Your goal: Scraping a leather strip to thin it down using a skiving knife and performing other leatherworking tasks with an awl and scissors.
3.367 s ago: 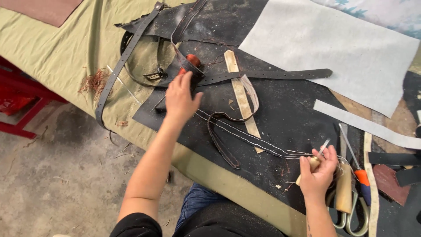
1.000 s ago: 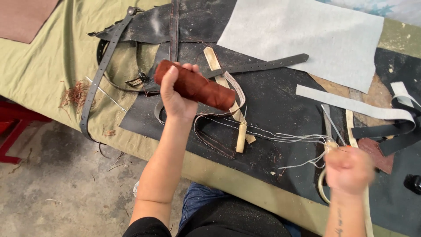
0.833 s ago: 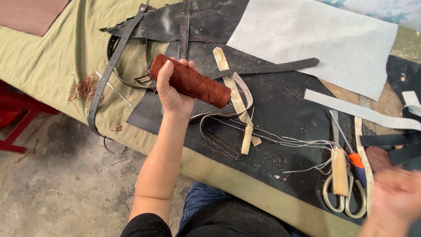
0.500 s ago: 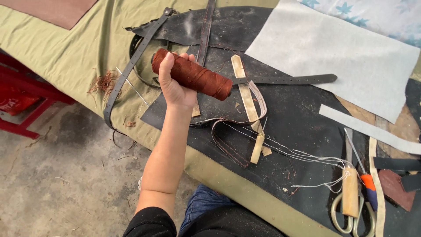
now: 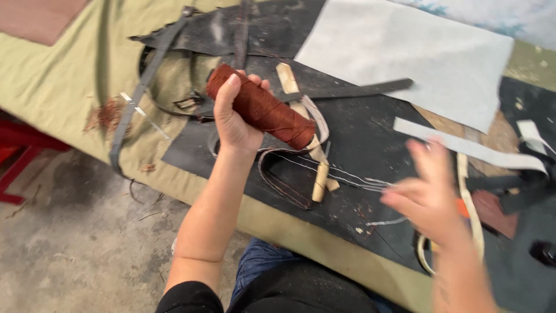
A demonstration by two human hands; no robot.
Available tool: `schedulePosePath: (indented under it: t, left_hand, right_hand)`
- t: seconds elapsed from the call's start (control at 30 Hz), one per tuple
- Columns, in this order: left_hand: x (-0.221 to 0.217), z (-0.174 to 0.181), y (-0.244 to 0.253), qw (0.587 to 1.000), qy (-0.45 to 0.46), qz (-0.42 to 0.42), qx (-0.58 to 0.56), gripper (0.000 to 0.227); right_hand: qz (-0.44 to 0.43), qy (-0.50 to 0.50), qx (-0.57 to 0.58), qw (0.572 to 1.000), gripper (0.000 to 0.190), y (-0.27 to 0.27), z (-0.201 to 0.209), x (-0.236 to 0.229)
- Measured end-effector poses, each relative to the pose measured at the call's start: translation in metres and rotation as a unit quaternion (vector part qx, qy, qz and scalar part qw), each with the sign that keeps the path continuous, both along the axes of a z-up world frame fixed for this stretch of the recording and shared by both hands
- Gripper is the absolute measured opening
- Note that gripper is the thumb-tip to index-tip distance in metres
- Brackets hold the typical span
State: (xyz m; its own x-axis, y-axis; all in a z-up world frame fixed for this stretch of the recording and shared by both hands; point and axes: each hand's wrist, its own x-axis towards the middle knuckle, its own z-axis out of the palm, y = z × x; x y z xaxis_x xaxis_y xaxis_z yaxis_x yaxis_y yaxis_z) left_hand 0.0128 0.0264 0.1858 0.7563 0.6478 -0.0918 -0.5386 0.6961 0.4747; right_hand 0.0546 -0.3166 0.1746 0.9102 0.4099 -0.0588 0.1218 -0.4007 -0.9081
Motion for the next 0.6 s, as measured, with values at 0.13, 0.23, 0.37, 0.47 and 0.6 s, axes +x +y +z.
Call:
schedulePosePath:
  t: [0.13,0.23,0.37,0.47,0.6]
  left_hand:
    - [-0.001,-0.001,-0.032,0.997,-0.006,-0.07,0.014,0.027]
    - [-0.005,0.001,-0.033,0.995,0.037,-0.072,0.049,0.029]
    - [-0.017,0.011,0.011,0.985,0.067,0.068,0.142,0.032]
    - [-0.025,-0.003,0.053,0.963,0.074,0.134,0.222,0.033]
    - [-0.035,-0.079,0.155,0.984,0.027,0.135,0.117,0.055]
  right_hand:
    - [0.221,0.035,0.172,0.959,0.136,0.085,-0.03,0.004]
    - [0.301,0.245,0.278,0.879,0.084,0.094,-0.049,0.005]
    - [0.175,0.109,0.009,0.978,0.022,0.007,-0.06,0.046]
    - [0.024,0.093,-0.082,0.992,0.016,-0.071,-0.028,0.078]
    - [-0.182,-0.042,-0.188,0.964,0.013,-0.191,0.026,0.113]
